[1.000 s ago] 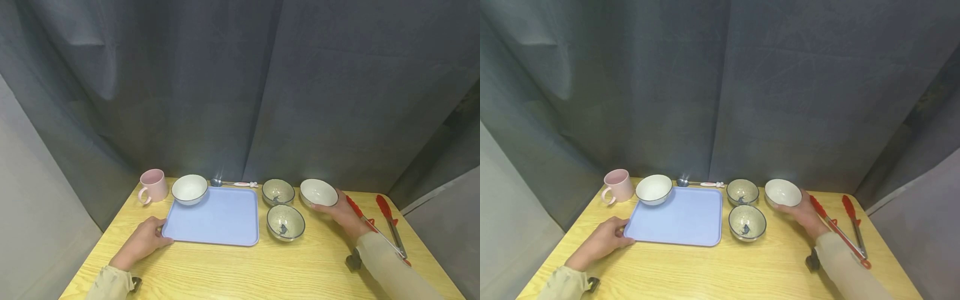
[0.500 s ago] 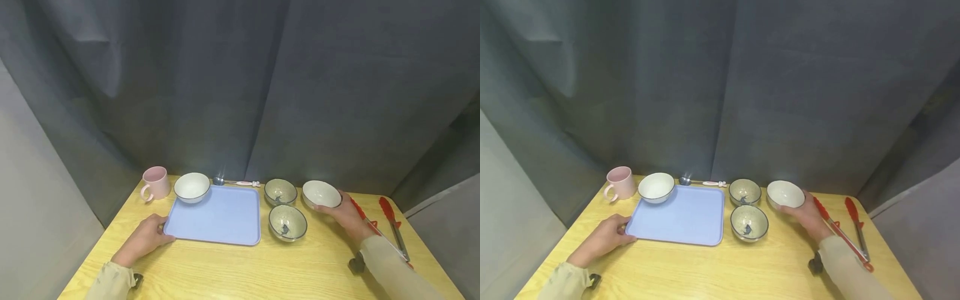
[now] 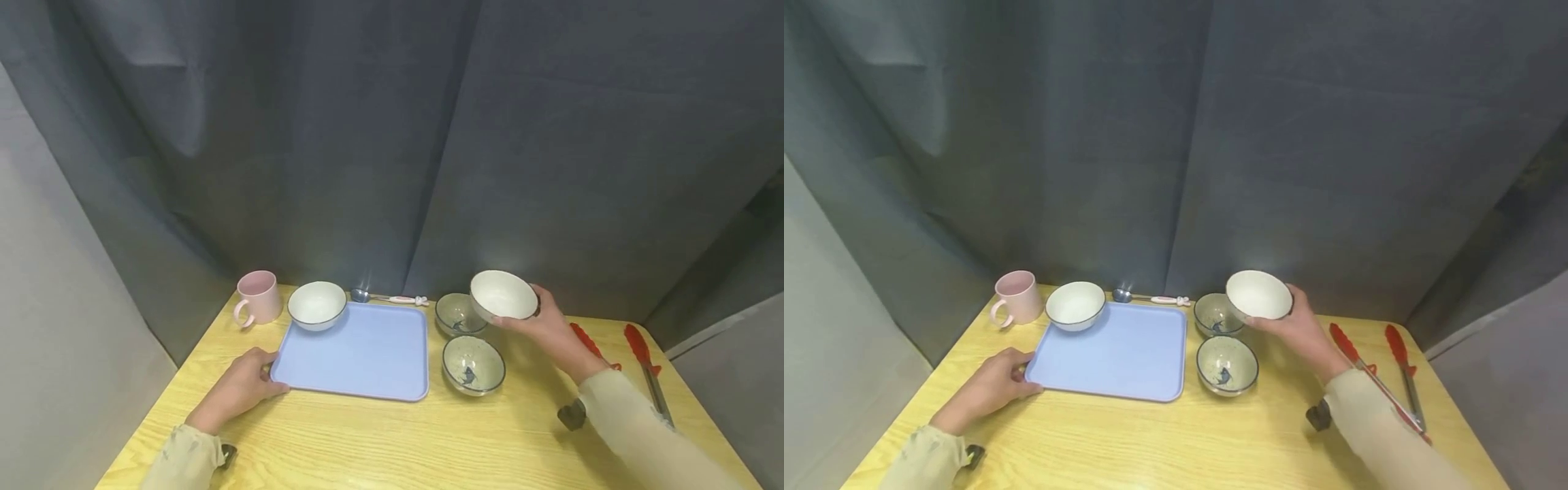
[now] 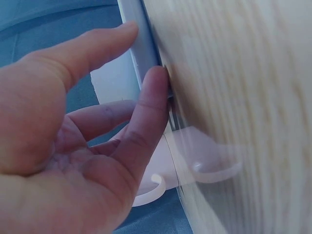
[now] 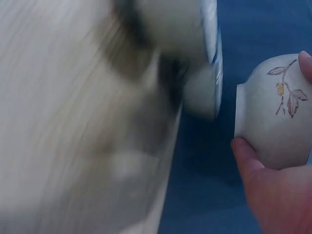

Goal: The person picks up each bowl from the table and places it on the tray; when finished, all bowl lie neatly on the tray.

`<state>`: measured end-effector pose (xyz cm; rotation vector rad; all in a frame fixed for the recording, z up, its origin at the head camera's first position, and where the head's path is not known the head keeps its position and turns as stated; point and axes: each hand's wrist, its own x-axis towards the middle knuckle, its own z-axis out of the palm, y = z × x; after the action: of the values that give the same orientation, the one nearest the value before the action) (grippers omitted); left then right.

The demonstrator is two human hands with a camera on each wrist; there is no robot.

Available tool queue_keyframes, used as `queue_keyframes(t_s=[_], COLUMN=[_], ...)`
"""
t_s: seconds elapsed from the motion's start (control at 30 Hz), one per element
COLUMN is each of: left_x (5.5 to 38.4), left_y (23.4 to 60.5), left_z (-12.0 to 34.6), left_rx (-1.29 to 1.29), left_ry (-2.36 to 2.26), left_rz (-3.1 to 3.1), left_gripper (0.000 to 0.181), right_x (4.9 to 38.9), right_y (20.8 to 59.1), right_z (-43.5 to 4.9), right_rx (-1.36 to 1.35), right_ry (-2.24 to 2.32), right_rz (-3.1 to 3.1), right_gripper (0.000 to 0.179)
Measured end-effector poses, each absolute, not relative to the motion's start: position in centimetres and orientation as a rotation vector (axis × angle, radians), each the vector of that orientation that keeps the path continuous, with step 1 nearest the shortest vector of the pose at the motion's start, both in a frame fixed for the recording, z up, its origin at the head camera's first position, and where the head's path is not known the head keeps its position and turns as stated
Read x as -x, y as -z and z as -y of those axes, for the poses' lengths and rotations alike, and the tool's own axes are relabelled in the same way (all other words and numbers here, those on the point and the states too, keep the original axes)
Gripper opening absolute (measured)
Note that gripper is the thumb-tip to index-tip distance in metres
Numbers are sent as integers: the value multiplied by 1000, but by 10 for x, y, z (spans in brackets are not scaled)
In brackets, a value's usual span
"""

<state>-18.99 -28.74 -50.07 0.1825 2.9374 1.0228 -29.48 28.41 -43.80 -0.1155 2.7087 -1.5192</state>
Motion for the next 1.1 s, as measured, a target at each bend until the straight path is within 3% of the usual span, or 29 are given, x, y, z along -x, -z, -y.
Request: queue_keyframes(t_s=[0.57,1.1], left_x=[187,187], left_y=[502,505], left_z=[288,284], left_rx=[-153,-170], left_ry=[-1047,-1046], left_rz=[-2921,-2932], left_gripper=[75,74], right_x=[314,317], right_y=[432,467], right_z=[-129,-78], right_rx=[260,235], right_ry=[1625,1655], right_rz=[-2550,-2555], right_gripper=[128,124])
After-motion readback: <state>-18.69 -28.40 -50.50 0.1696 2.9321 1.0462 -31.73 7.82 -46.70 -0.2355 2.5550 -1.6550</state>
